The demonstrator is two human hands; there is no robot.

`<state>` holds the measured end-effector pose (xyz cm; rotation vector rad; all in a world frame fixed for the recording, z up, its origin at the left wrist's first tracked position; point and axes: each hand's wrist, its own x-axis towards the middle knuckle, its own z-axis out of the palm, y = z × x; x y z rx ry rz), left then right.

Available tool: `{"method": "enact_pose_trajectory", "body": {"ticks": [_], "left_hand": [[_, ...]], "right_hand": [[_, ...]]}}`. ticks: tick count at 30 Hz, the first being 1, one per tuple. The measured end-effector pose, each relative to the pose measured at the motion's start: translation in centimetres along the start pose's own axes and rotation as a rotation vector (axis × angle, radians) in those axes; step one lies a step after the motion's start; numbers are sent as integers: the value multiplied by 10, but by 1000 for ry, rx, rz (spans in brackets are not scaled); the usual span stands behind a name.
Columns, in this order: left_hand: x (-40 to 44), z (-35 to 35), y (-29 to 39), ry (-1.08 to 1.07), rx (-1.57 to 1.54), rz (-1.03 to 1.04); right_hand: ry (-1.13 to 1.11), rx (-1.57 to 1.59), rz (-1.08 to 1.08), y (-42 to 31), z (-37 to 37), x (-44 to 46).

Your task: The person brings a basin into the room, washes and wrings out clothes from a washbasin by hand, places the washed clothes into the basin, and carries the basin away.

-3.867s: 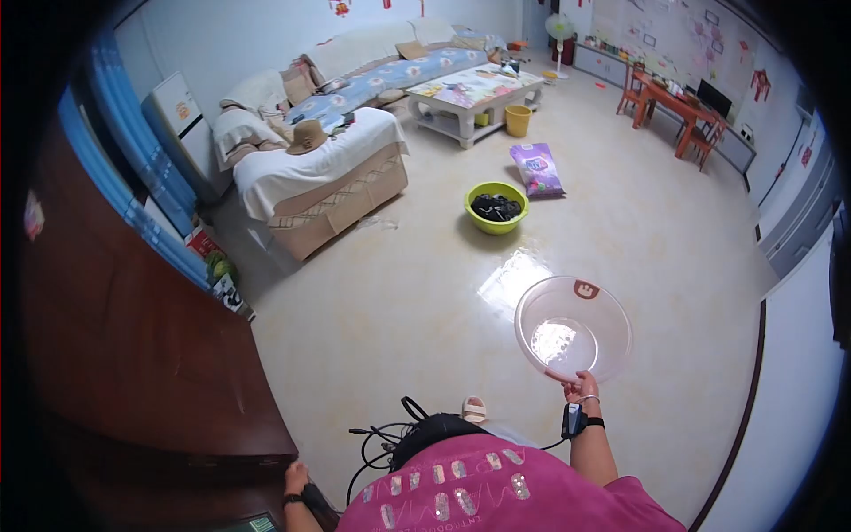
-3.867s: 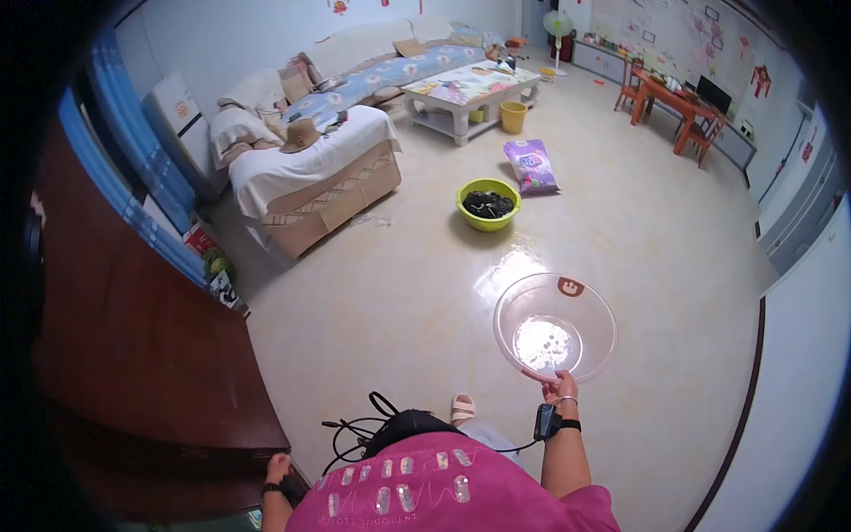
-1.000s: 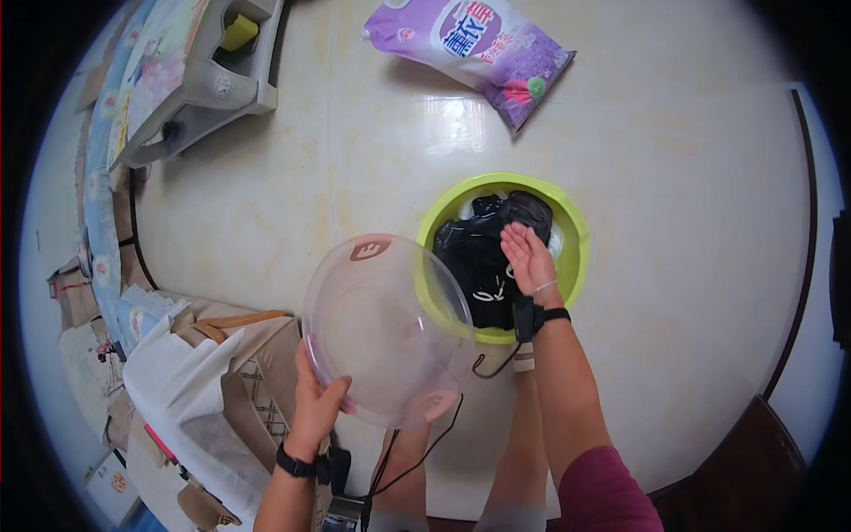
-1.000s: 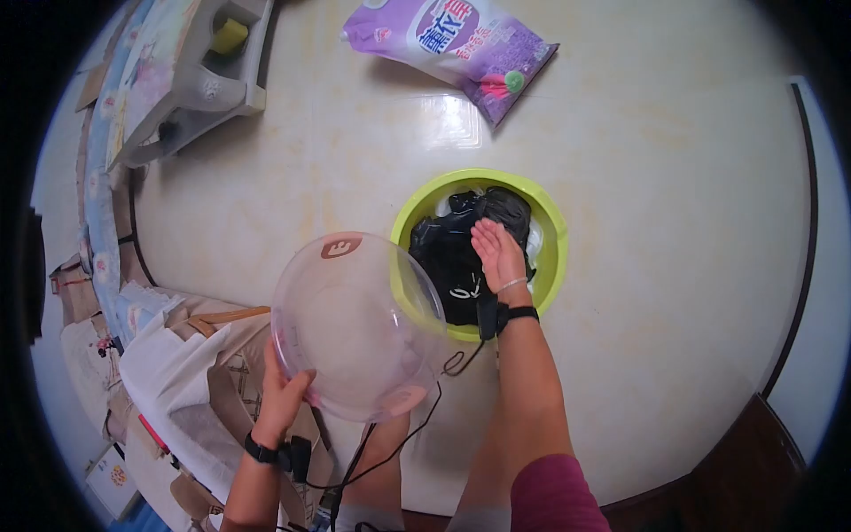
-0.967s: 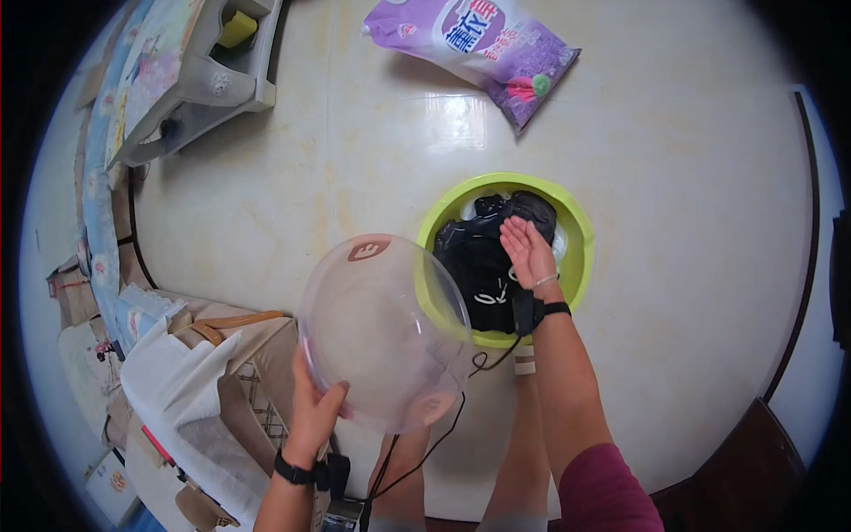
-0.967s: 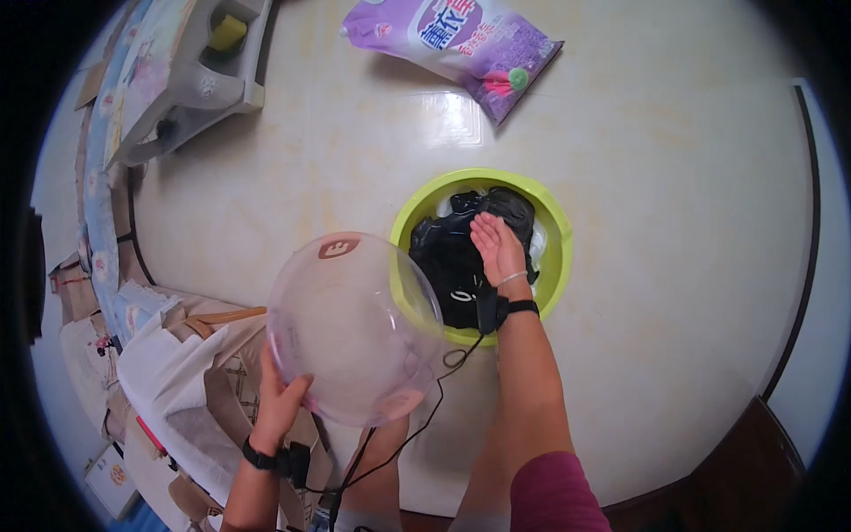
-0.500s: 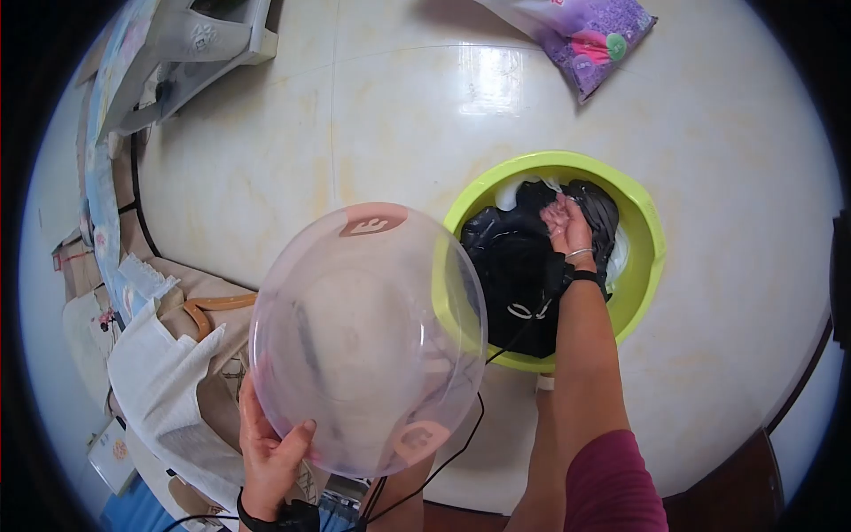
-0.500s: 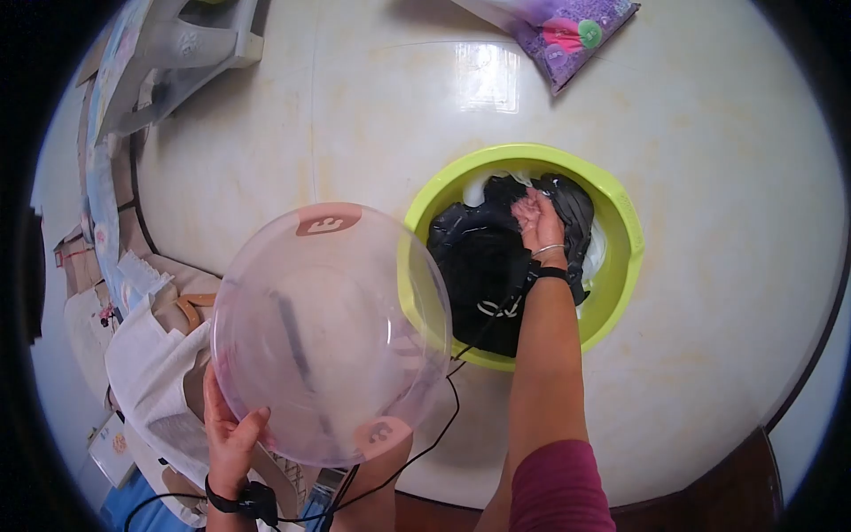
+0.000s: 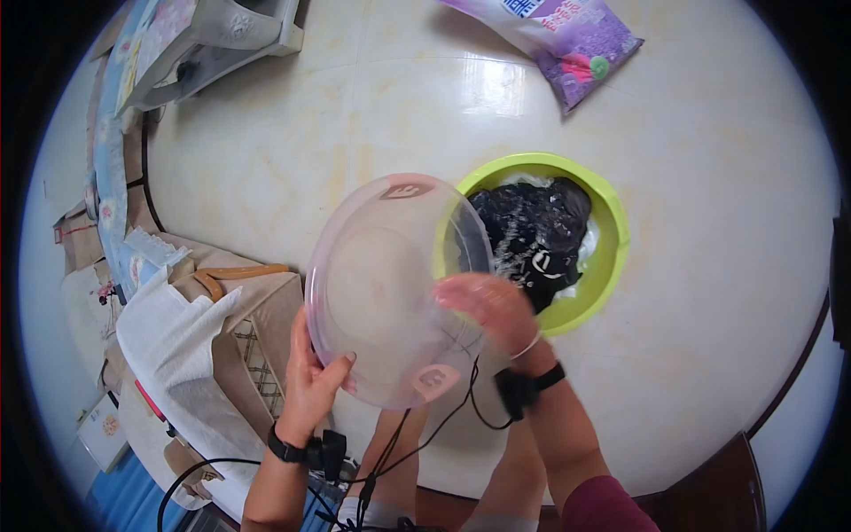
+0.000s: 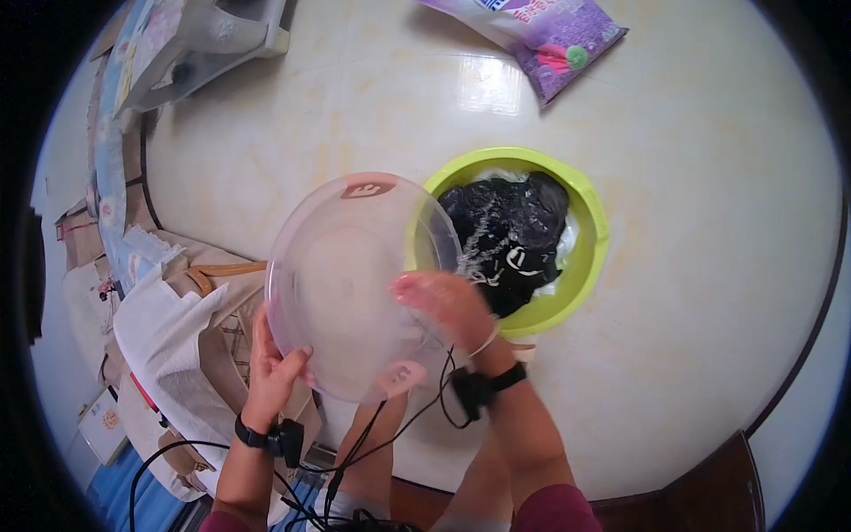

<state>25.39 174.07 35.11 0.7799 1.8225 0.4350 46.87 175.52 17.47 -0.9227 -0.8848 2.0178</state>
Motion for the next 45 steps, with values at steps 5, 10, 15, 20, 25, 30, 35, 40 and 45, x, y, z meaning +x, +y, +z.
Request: {"method": "enact_pose_trajectory", "body": {"ticks": [5, 10, 15, 20, 25, 30, 35, 40, 45], "left_hand": [[1, -11, -6, -28, -104, -62], [0, -20, -26, 36, -242, -148], [0, -28, -32, 105, -257, -185], [1, -37, -44, 115, -256, -201], [0, -30, -39, 128, -251, -190], [-8, -25, -38, 124, -239, -134], [-15, -14, -47, 21, -319, -80], [-30, 2, -47, -79, -503, -95], [-40, 9, -50, -81, -658, -139]], "right_hand": [[-106, -142, 141, -7, 43, -26], [469, 326, -13, 9, -59, -17], [727, 768, 41, 76, -161, 21], [726, 805, 186, 163, -201, 72], [796, 756, 250, 219, -229, 85], [338, 1038, 2, 130, -174, 44], [207, 445, 226, -9, -23, -24], [150, -706, 26, -49, 27, -90], [649, -1118, -126, -73, -8, -139]]}}
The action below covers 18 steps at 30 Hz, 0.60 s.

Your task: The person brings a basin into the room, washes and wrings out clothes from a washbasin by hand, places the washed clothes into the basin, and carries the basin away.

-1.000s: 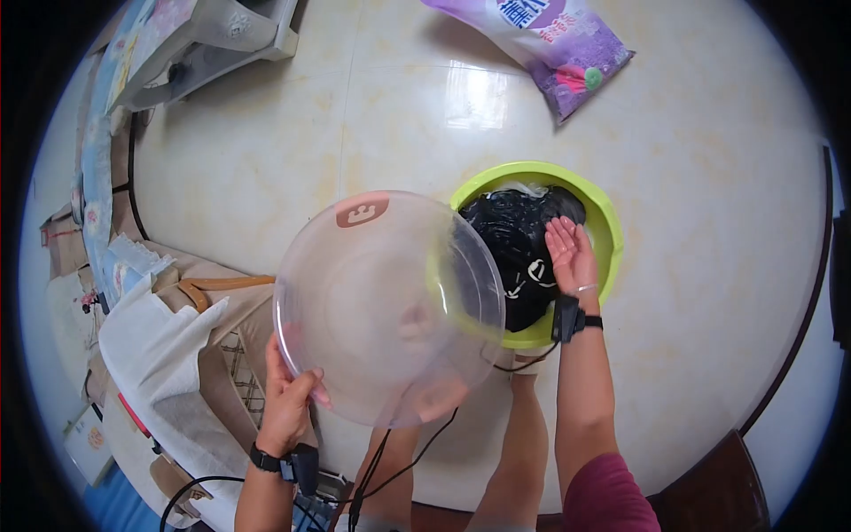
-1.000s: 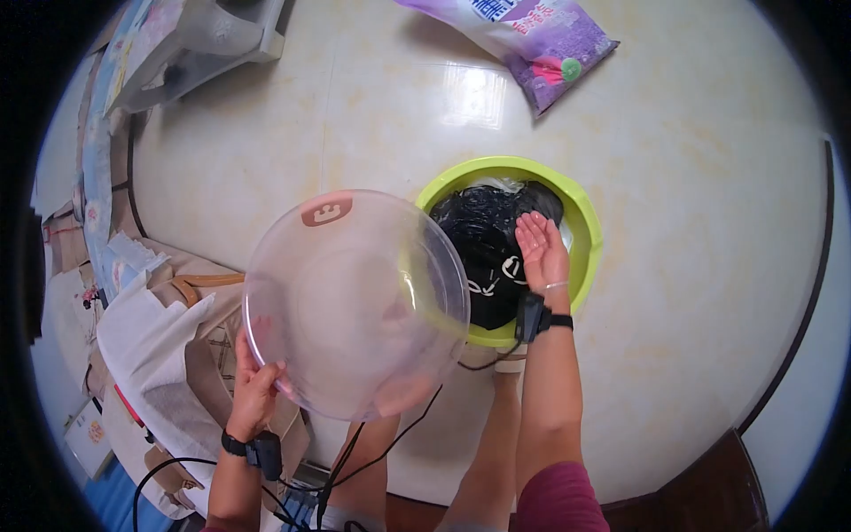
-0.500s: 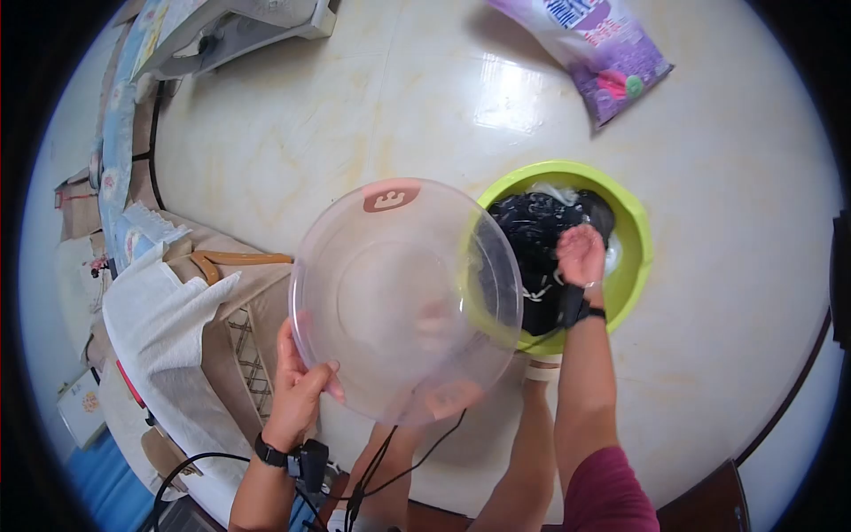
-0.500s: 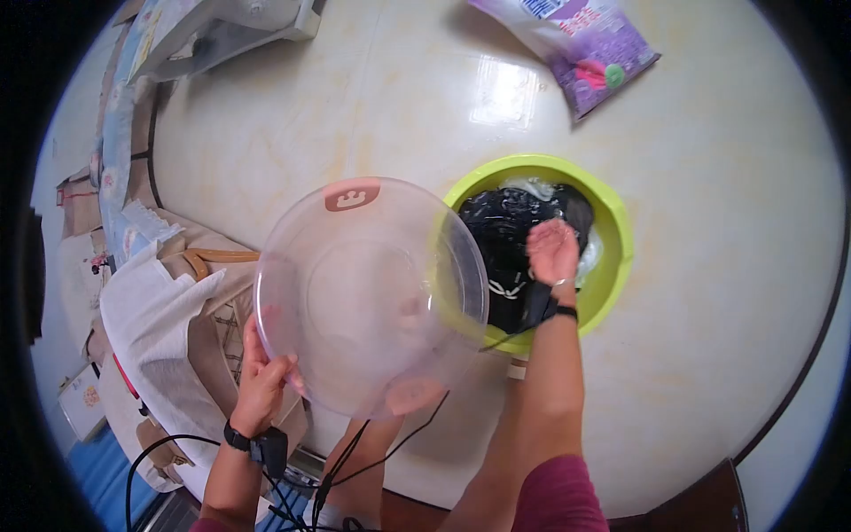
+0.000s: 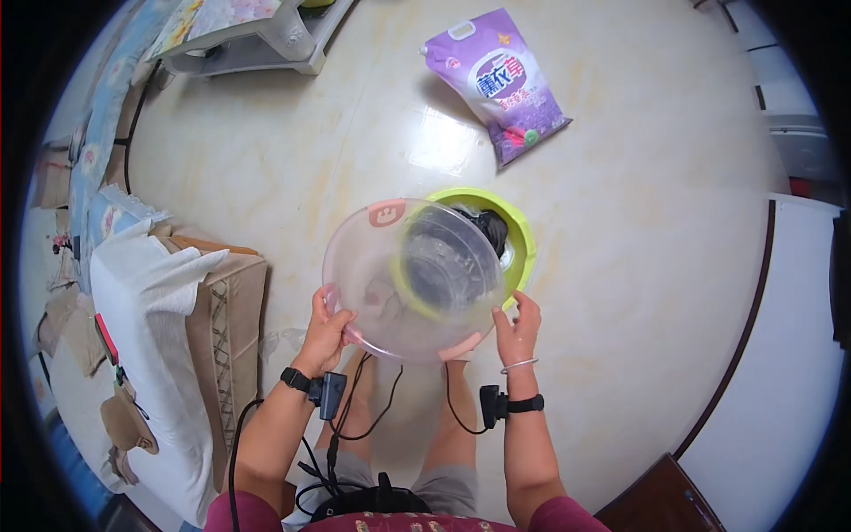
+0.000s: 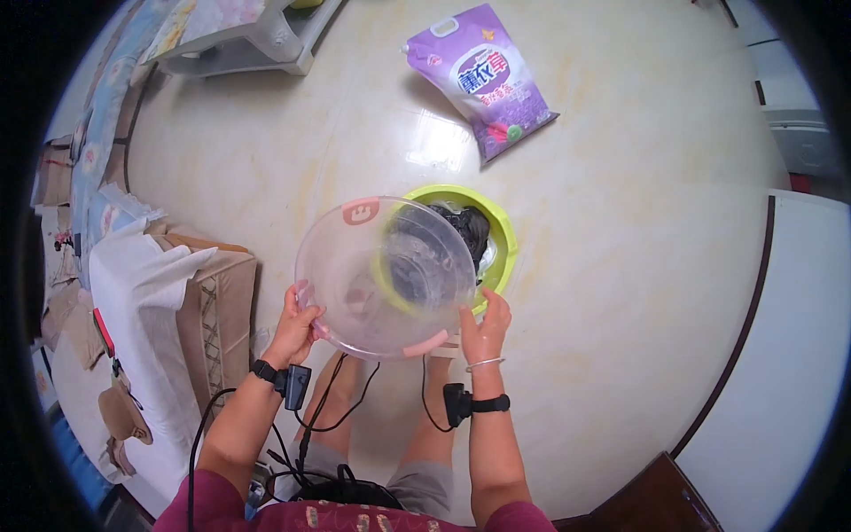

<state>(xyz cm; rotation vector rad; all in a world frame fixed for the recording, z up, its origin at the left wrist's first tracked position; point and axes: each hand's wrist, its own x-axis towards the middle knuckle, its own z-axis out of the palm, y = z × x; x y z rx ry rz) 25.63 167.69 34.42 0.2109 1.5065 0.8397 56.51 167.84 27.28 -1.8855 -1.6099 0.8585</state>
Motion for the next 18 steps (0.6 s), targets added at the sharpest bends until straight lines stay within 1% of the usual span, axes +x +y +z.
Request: {"method": "enact_pose_trajectory", "body": {"ticks": [2, 3, 4, 6, 7, 9, 10, 11, 12, 13, 14, 15, 16, 17, 18], "left_hand": [[-8, -4, -5, 6, -54, -76], [-12, -4, -8, 5, -61, -73], [-15, -3, -11, 9, -84, -96], [-19, 0, -17, 17, -114, -120], [-21, 3, -20, 14, -122, -108], [-27, 7, -26, 18, -134, -101], [-25, 7, -31, 23, -67, -98], [-20, 6, -37, 27, 0, -93], [-11, 0, -45, 31, -4, -93], [-1, -4, -53, 5, 142, -217], [7, -9, -60, -24, 288, -341], [6, -5, -60, -24, 286, -341], [4, 3, -58, -17, 408, -306], [3, 9, -58, -16, 530, -271], [17, 2, -77, -29, 531, -274]], "right_hand": [[-57, 181, 538, 4, -13, -7], [-142, 498, 775, 1, -16, -9], [-143, 495, 769, 0, -22, -9], [-454, 1099, 1143, -5, -32, -10], [-459, 1094, 1145, -3, -30, -13], [-588, 1048, 1046, -2, -24, -21], [-592, 1044, 1052, -3, -22, -26], [-462, 941, 1007, -5, -17, -32], [-334, 837, 955, -8, -14, -35], [-339, 836, 953, -6, -14, -40], [-255, 831, 926, -3, -16, -47], [-167, 825, 900, 2, -20, -55], [-162, 821, 902, 11, -23, -66], [-48, 814, 821, 20, -30, -77], [65, 802, 738, 28, -39, -86]]}}
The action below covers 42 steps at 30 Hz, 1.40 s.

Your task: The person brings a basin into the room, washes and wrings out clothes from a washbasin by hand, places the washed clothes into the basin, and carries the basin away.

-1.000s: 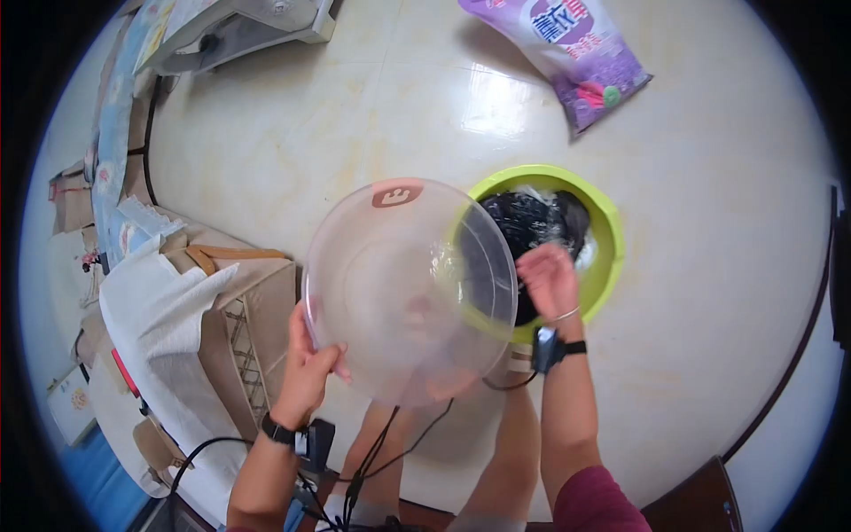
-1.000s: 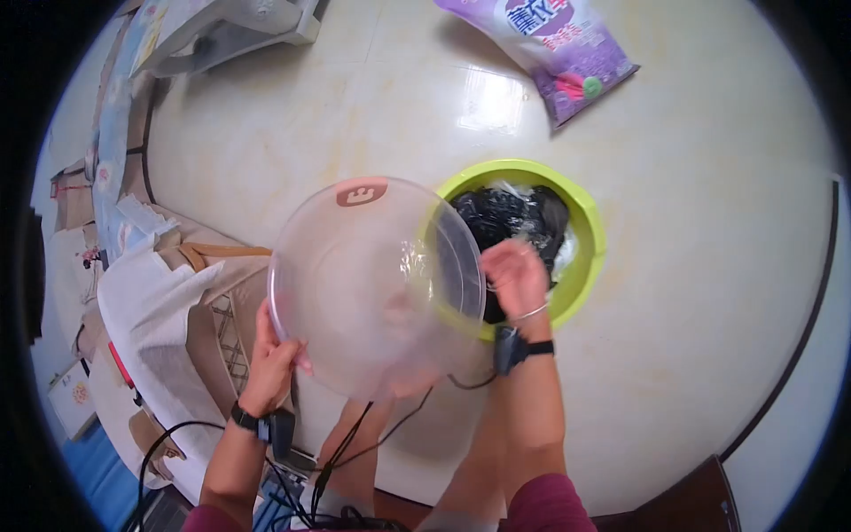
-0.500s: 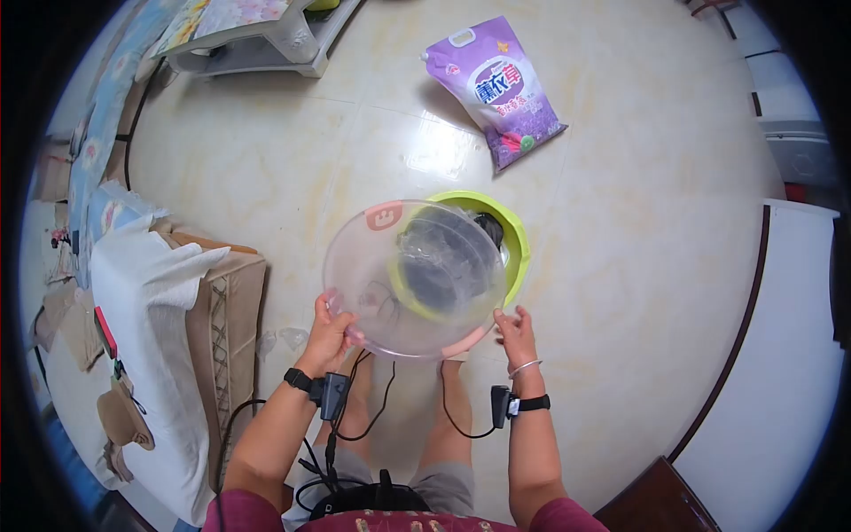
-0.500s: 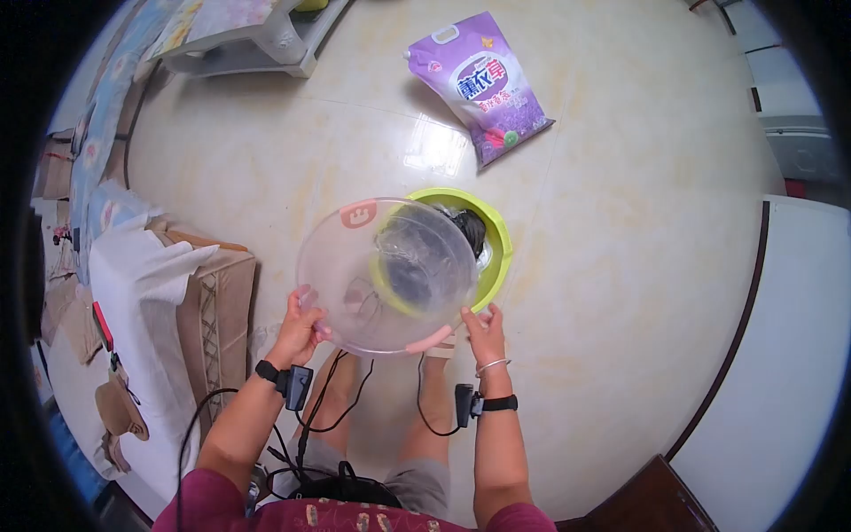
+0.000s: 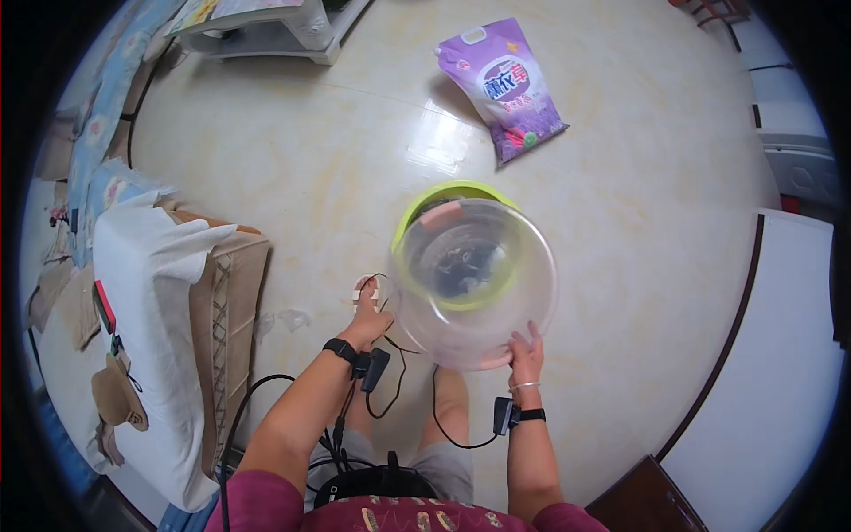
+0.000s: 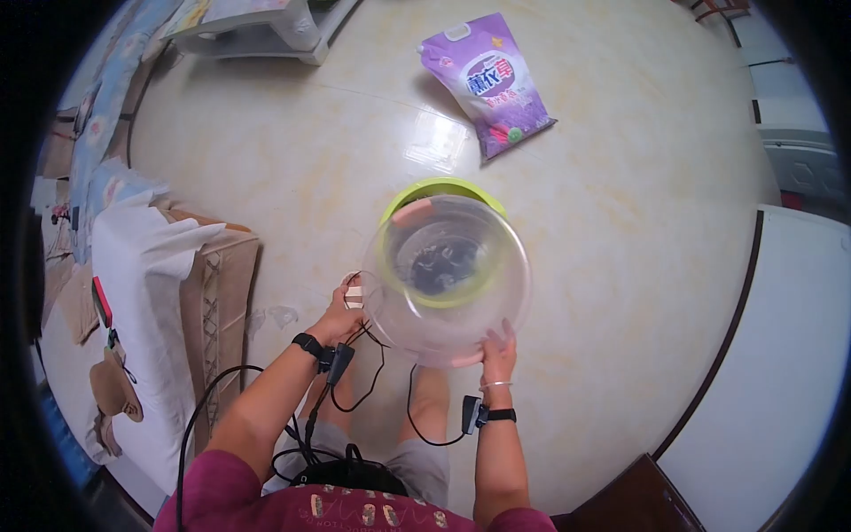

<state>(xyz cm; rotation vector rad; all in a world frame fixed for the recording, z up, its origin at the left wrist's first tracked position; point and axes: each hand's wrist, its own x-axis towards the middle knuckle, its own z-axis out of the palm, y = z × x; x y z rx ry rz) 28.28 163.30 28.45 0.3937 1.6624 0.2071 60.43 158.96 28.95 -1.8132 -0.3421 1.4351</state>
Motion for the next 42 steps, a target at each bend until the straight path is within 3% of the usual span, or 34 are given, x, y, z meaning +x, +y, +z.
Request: {"method": "enact_pose_trajectory", "body": {"ticks": [2, 5, 9, 11, 15, 17, 22, 24, 27, 30, 33, 36, 38, 40, 42], "left_hand": [[56, 4, -48, 198, 288, 325], [70, 10, -48, 231, 240, 411], [42, 15, -2, 186, 82, 344], [21, 16, 26, 86, -14, 237], [-9, 11, 67, 65, -158, 235], [-23, 6, 82, 107, -385, 318], [-50, -12, 95, 199, -285, 454], [-56, -11, 94, 194, -250, 492], [-64, 0, 93, 181, -207, 576], [-75, 19, 98, 151, -225, 606], [-89, 45, 113, 89, -174, 612], [-113, 73, 136, 15, -59, 634], [-131, 91, 152, -6, -10, 683], [-149, 108, 166, -7, 213, 746], [-169, 122, 179, 11, 304, 826]], "right_hand": [[35, 8, -8, -10, -24, -5], [83, 155, -118, -27, -49, 7], [118, 257, -156, -53, -21, 47], [17, 345, -140, -46, 1, 70], [-158, 456, 33, -6, 39, 75], [-189, 483, 109, 3, 53, 51], [-353, 511, 367, 38, 43, 16], [-458, 503, 674, 52, 32, 13], [-430, 388, 746, 67, 32, 9], [-687, 287, 879, 98, 10, 30], [-644, 233, 848, 56, 27, 17], [-748, 198, 908, 25, 29, 15], [-674, 57, 940, 14, 28, 14], [-727, 90, 910, 1, 22, 11], [-764, 335, 1096, -9, 15, 11]]}}
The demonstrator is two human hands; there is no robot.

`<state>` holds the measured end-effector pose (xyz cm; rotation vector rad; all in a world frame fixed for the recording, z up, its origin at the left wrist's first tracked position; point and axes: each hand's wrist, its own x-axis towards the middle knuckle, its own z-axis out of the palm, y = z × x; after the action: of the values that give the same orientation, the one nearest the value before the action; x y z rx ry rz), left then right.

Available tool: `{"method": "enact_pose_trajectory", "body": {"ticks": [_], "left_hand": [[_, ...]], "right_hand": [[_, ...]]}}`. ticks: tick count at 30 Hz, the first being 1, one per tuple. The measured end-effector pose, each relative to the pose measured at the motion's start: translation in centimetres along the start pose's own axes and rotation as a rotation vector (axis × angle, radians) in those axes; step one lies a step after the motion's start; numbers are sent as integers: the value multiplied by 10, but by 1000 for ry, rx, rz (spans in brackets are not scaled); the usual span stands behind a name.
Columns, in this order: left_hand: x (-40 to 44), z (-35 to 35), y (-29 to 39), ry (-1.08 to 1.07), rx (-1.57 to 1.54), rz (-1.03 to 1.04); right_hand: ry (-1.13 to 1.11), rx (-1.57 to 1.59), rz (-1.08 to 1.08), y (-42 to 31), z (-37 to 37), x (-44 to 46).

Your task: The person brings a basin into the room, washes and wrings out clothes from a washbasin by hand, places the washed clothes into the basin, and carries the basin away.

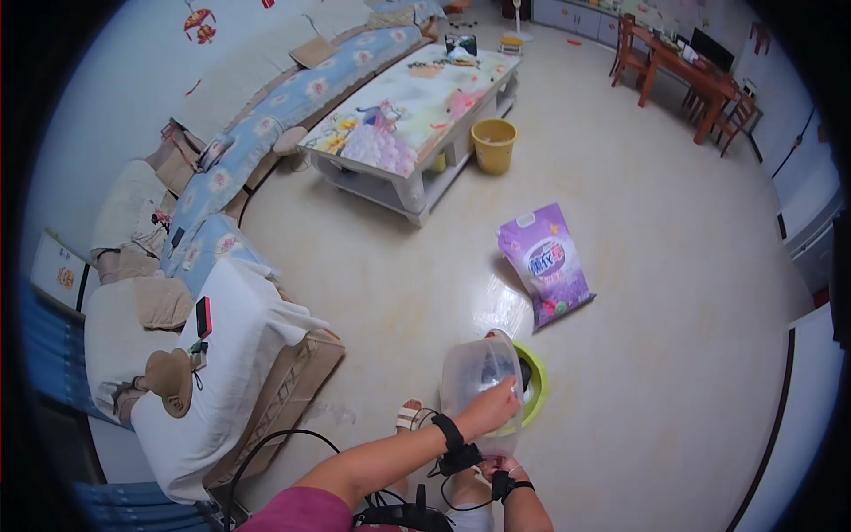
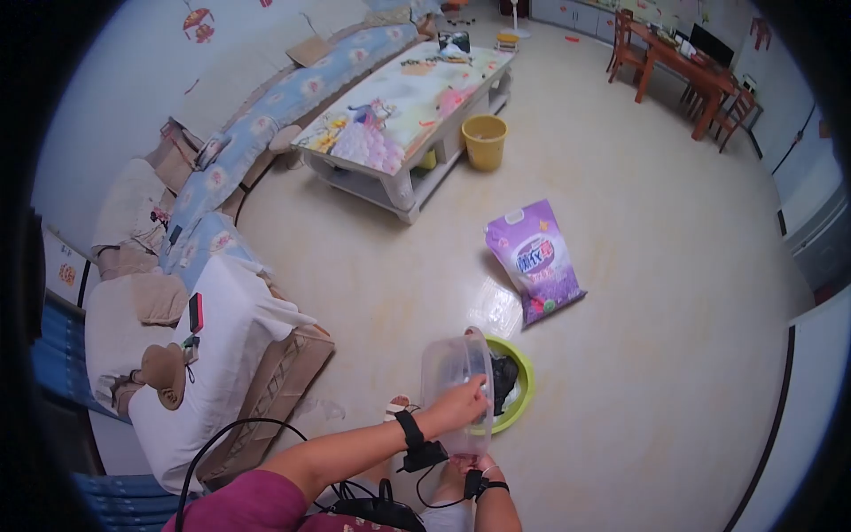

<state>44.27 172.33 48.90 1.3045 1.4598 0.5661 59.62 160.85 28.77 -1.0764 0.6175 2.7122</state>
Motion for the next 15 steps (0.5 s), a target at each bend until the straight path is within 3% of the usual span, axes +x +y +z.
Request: {"method": "enact_pose_trajectory", "body": {"ticks": [6, 9, 12, 14, 15], "left_hand": [[-5, 9, 55, -91, 177, 172], [-11, 5, 77, -151, 211, 187], [-15, -3, 95, -211, 303, 221], [-15, -13, 98, -370, 387, 424], [-16, -22, 100, -364, 364, 422]], "right_hand": [[24, 75, -87, -13, 16, -45], [-173, 237, 64, -22, 17, -61], [-152, 118, -14, -26, 21, -84], [-227, 219, 24, -31, 20, -92], [-316, 336, 65, -27, 19, -96]]}}
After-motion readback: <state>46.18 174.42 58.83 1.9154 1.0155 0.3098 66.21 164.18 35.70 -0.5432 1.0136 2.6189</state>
